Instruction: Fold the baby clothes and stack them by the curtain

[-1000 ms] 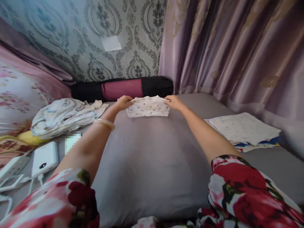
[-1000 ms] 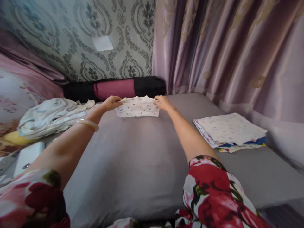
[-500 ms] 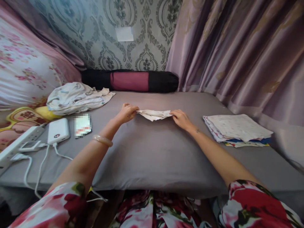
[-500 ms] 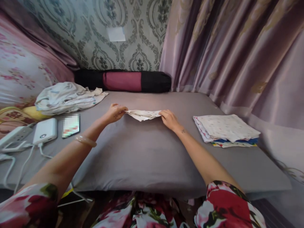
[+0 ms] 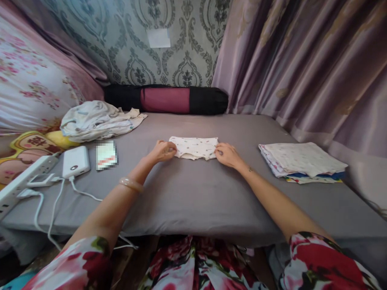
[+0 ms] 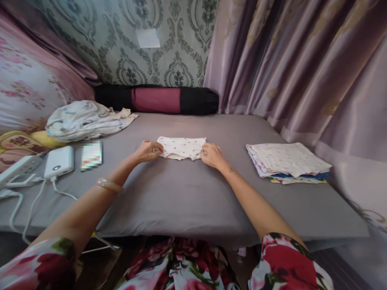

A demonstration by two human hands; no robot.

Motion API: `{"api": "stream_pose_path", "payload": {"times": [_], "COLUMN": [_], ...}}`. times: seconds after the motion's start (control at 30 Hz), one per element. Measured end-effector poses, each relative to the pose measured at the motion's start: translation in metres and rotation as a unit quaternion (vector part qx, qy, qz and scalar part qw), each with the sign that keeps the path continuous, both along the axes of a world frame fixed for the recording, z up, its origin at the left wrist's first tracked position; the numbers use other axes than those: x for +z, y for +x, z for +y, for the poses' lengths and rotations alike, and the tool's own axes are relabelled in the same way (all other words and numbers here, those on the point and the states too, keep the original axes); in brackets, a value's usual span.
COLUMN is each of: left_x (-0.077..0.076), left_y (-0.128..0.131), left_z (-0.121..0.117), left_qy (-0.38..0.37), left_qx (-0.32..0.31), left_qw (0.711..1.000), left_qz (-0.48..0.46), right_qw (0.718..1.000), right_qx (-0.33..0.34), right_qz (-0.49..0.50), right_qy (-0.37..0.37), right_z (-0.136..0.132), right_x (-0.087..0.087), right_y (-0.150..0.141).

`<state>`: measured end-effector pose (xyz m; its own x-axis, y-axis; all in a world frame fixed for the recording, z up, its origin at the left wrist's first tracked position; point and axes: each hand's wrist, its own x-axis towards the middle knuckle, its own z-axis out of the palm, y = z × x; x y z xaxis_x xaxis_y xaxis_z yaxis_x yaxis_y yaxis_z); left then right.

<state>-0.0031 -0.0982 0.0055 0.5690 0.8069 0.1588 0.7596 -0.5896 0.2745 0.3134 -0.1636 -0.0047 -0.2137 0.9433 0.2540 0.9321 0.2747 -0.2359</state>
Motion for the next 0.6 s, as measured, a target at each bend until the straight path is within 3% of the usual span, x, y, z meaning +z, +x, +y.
{"api": "stream_pose_path", "payload": {"times": [0.13,0.3,0.43,0.6], "left_x": [0.006,-0.017,-0.037,-0.043], "left_y": [0.039,0.078,0.085,0.085], "left_z": [0.011,0.015,0.009,0.007], "left_qy": [0.020,0.020,0.000,-0.003], "left_qx": [0.074,0.043,0.056,0.055], "left_qw": [0.997,0.998,0.996,0.995], "left_qz": [-0.019,0.041,0.067,0.081], "right_qw": [1.000,0.999,0.996,0.996], "right_qx": [-0.019,-0.027,-0.038,-0.044], "right_qz": [0.022,0.002,-0.014,-0.017], "right_qy": [0.000,-0.041,-0.078,-0.081], "right_z": [0.029,0.050,0.048,0.047], "right_x": [0.009,-0.006,-0.021,-0.027], "right_y": [-0.041,-0.079,-0.082,-0.077]}}
